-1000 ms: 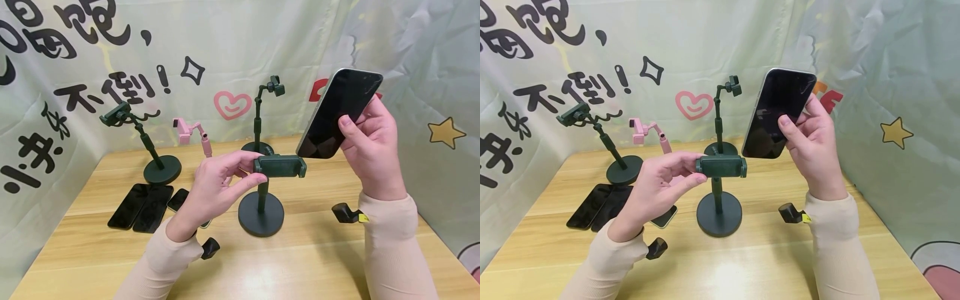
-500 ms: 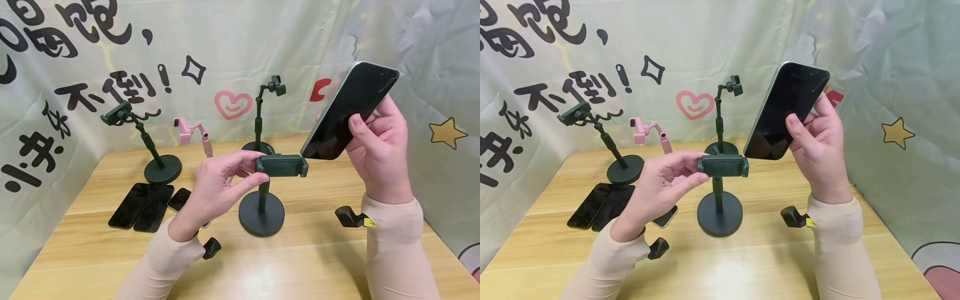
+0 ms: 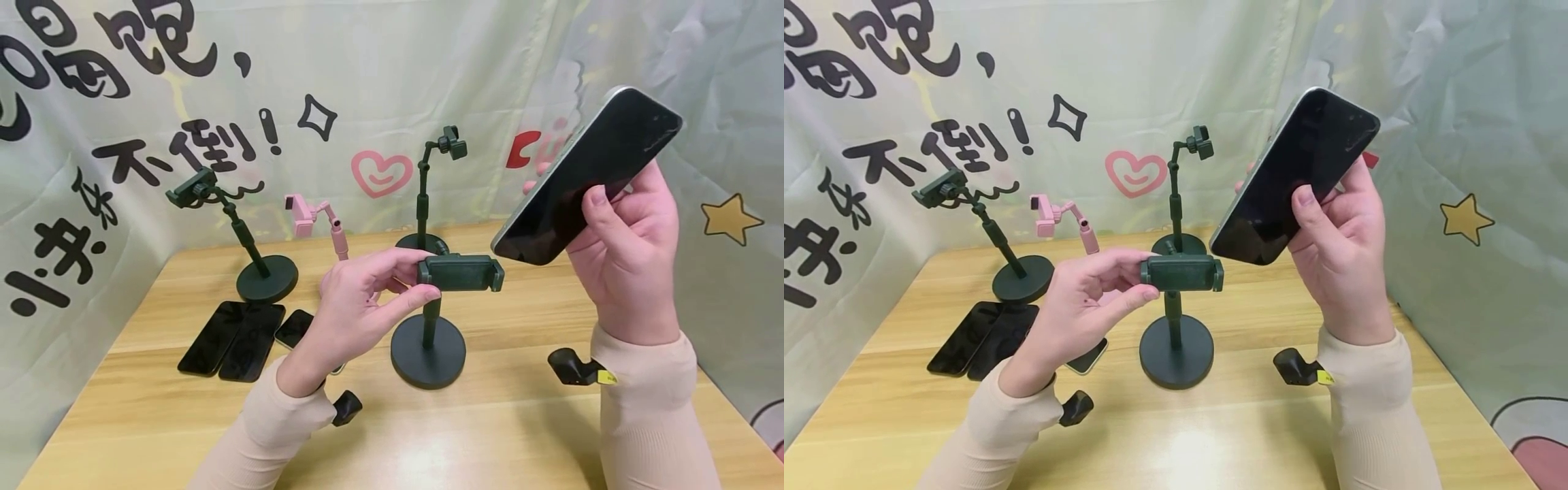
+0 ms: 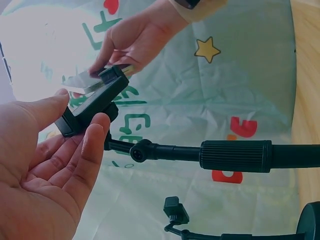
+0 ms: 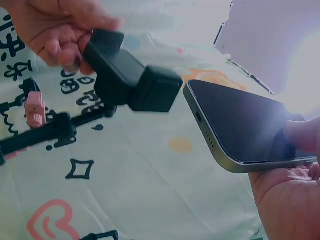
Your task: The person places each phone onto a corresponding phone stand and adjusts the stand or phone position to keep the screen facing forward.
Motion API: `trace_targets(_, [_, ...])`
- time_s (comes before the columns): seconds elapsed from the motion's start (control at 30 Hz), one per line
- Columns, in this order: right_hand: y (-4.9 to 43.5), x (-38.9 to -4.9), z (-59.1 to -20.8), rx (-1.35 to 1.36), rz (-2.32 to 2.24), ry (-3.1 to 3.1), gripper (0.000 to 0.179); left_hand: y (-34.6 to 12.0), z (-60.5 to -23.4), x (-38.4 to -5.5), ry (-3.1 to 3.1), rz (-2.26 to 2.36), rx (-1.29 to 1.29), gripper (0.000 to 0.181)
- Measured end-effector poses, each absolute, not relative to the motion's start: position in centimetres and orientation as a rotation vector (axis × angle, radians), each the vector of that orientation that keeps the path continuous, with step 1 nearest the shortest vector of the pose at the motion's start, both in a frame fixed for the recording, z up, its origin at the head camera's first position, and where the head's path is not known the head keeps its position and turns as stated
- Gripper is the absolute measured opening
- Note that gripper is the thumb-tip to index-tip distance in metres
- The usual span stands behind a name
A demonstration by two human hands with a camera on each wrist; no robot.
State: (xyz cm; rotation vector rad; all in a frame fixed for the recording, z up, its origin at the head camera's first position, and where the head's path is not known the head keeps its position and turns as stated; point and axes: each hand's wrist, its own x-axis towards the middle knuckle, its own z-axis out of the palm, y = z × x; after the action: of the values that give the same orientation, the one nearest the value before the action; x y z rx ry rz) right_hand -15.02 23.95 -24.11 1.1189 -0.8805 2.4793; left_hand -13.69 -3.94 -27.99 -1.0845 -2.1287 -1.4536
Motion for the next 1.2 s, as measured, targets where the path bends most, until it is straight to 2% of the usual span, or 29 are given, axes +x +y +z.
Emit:
trace_targets(0.23, [22.2, -14.2, -23.8, 1.126, 2.485, -0.769, 0.047, -4.0, -27.9, -13.7, -2.120, -1.461, -1.099, 0.034])
trace_targets(0.47, [20.8, -14.0, -23.9, 1.167, 2.466, -0.763, 0.058, -3.9, -28.0, -13.7, -2.117, -1.449, -1.101, 0.035])
trace_targets(1.2, [18.9, -13.2, -23.9, 1.137, 2.366, -0.637, 0.059, -4.0, -27.9, -13.6, -2.099, -1.493, -1.142, 0.034])
